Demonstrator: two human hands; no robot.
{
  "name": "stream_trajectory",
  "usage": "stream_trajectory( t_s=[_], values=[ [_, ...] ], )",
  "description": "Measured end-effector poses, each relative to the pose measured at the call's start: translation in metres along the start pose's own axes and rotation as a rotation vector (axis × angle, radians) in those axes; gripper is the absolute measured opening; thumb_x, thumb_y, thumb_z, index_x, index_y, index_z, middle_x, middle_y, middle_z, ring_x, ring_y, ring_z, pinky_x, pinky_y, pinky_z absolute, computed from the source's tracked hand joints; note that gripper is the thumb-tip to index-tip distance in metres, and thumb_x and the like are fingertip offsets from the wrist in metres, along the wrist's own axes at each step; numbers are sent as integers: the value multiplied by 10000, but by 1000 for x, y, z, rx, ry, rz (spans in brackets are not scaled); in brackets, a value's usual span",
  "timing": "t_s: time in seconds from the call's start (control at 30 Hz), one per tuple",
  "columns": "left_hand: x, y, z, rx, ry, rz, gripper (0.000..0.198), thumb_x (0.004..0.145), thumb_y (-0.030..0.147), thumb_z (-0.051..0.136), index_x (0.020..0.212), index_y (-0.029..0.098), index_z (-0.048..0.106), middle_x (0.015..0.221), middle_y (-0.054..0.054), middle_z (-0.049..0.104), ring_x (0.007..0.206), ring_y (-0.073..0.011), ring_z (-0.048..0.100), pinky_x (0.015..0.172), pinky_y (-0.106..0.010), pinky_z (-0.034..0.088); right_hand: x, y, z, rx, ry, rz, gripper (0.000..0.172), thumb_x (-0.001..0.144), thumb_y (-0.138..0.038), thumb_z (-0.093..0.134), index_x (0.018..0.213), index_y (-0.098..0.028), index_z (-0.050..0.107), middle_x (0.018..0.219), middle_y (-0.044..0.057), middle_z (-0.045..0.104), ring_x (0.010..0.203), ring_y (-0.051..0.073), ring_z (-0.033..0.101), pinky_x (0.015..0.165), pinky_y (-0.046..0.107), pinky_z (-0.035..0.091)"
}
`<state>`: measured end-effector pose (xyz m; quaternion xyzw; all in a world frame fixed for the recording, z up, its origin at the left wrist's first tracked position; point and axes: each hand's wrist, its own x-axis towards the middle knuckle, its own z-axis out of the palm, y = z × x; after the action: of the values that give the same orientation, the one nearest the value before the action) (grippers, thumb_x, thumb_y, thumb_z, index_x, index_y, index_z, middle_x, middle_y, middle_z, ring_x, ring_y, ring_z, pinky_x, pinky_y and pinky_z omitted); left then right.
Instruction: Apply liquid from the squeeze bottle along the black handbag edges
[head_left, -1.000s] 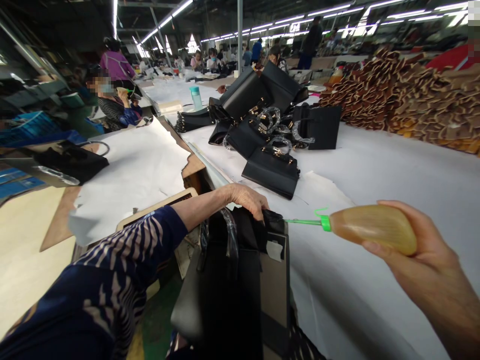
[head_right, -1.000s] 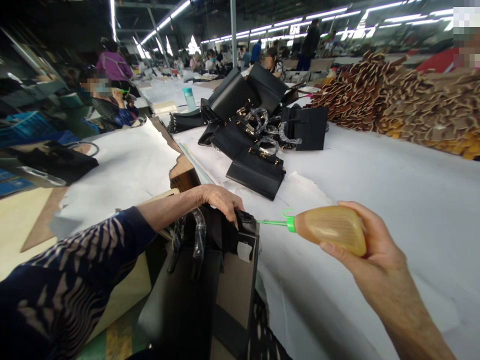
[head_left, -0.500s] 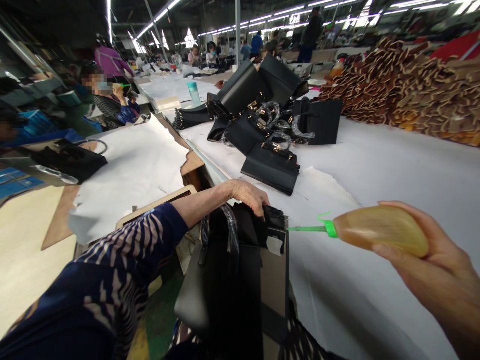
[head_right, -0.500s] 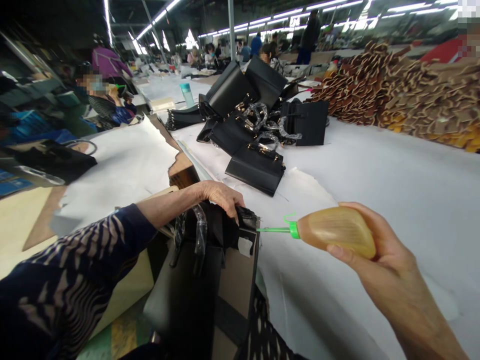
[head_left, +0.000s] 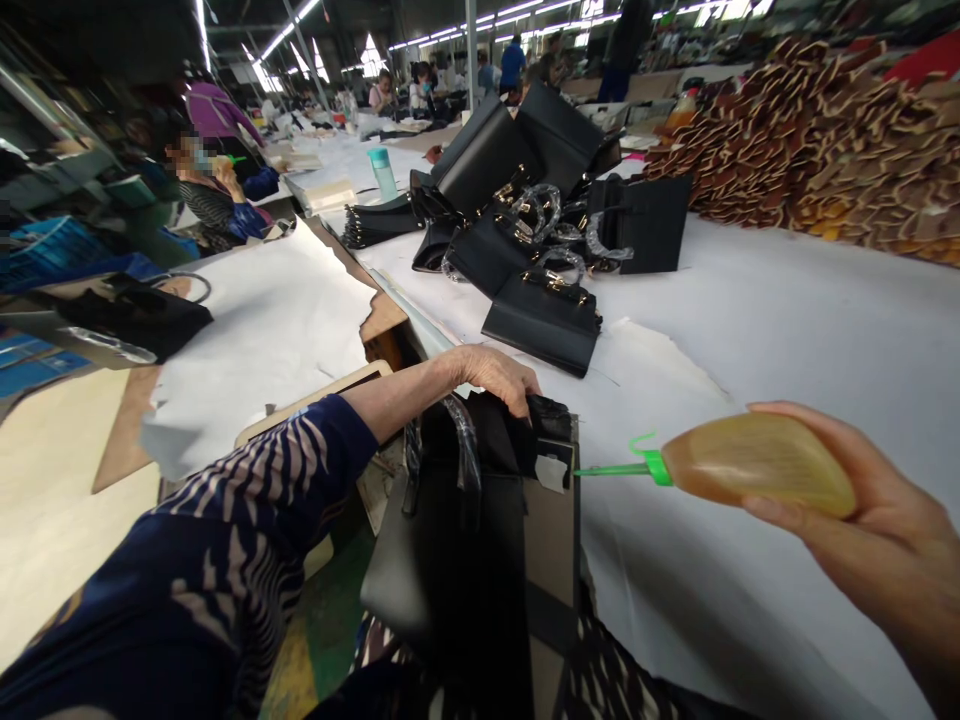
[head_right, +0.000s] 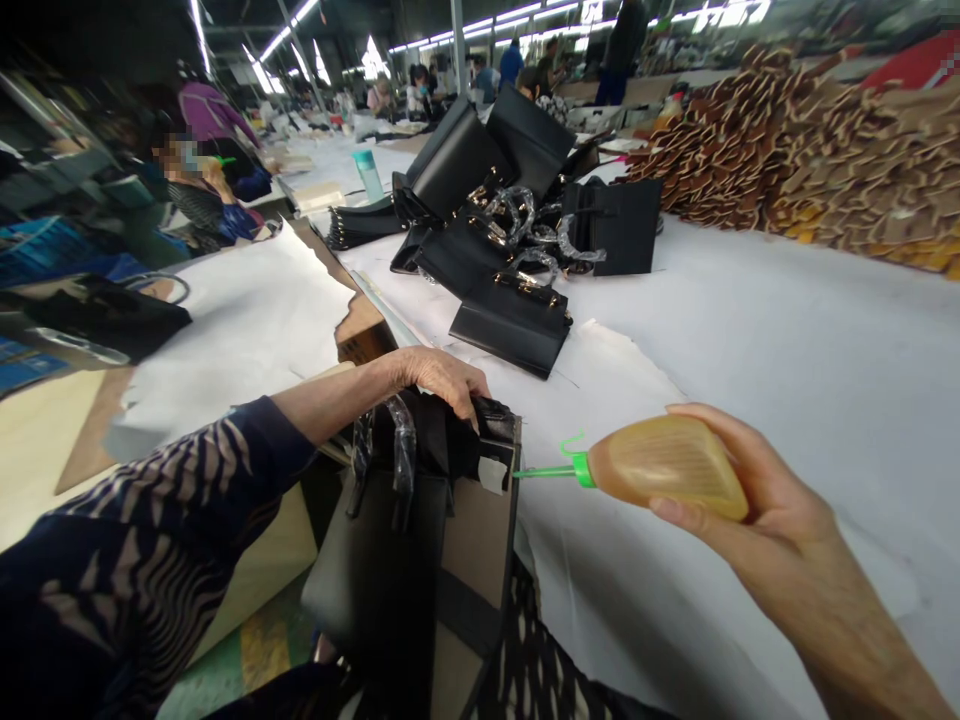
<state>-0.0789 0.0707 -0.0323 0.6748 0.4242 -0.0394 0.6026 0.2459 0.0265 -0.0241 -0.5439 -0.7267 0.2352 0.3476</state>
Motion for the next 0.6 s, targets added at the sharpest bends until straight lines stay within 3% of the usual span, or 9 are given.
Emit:
stream_trajectory(
  t_s=[0.17, 0.3, 0.5, 0.6],
  values=[
    [0, -1, -2, 39, 12, 2, 264, 549, 293, 665, 749, 122, 680, 574, 1, 652, 553, -172, 607, 478, -226, 489, -6, 1, -3, 0, -50, 90, 696, 477, -586, 726, 1113, -359, 562, 916, -34, 655, 787, 245, 614, 630, 281, 525],
    [-1, 1, -1, 27, 29, 6, 216, 547, 259, 678, 717, 126, 679, 574, 0, 651, 565, -173, 610, 481, -222, 488, -13, 0, -4, -15, -61, 73, 677, 479, -576, 725, 1100, -358, 564, 952, -27, 651, 821, 267, 615, 705, 329, 525],
    [2, 3, -2, 61, 22, 8, 234, 570, 249, 679, 768, 127, 695, 598, -1, 664, 575, -178, 615, 480, -228, 493, -11, -7, -2, 23, 9, 120, 679, 502, -575, 712, 1128, -369, 552, 947, -31, 642, 810, 263, 605, 701, 330, 509],
    [4, 4, -2, 89, 33, 13, 221, 580, 252, 675, 757, 122, 691, 613, -3, 670, 568, -176, 613, 469, -225, 485, -2, -12, 2, 34, 42, 61, 652, 522, -547, 714, 1124, -351, 558, 954, -35, 626, 818, 240, 592, 705, 296, 500]
  ],
)
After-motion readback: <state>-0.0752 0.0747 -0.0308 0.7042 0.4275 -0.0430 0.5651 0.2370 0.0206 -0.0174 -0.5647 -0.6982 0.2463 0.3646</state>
